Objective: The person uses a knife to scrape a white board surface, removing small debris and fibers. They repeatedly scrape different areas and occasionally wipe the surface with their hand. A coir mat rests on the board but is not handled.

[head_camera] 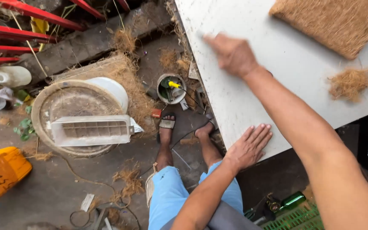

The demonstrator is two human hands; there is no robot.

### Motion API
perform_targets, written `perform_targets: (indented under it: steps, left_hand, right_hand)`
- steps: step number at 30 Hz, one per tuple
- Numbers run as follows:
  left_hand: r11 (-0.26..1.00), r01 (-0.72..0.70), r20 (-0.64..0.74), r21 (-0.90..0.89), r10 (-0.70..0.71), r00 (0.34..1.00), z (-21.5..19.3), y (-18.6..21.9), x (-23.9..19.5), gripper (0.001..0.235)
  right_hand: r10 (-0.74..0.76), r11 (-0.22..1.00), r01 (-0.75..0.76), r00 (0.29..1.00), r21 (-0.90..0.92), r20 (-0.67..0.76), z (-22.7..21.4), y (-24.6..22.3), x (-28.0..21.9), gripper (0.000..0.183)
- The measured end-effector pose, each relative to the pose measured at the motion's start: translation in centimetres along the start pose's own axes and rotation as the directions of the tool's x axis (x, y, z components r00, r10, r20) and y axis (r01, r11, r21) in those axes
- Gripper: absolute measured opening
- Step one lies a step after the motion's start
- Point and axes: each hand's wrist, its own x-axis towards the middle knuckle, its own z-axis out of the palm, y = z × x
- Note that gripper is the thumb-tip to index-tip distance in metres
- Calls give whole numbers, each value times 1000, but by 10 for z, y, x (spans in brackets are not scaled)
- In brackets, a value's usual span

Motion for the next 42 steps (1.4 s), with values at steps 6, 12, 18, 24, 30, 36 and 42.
perform_targets:
  steps: [6,12,18,24,30,36,42]
  left_hand:
    - [1000,6,13,20,-7,1000,-8,4,4,72]
    - [1000,-10,37,-20,10,999,-4,21,-17,70]
    - [984,-28,246,-176,71,967,-1,19,3,66]
    - [994,-37,65,-100,44,997,15,20,-3,63]
    - [994,2,-9,-107,-3,1000,11,21,-12,68]
    - [994,-26,-10,-104,25,1000,14,14,4,66]
    - [991,-40,-11,-132,39,999,10,10,-6,64]
  right_hand:
    - [165,948,-138,984,-287,70,40,21,-24,54]
    - [242,947,-275,951,-167,-193,9,-11,-26,38]
    - [153,988,-152,987,-23,43,-3,-59,-24,42]
    - [257,966,-251,961,61,-106,0,-40,-16,34]
    - [309,950,-308,899,55,-311,5,-26,-42,39]
    - [0,995,1,1000,-101,11,-7,-38,-44,52]
    - [-85,996,85,996,-29,0,3,-58,-63,37]
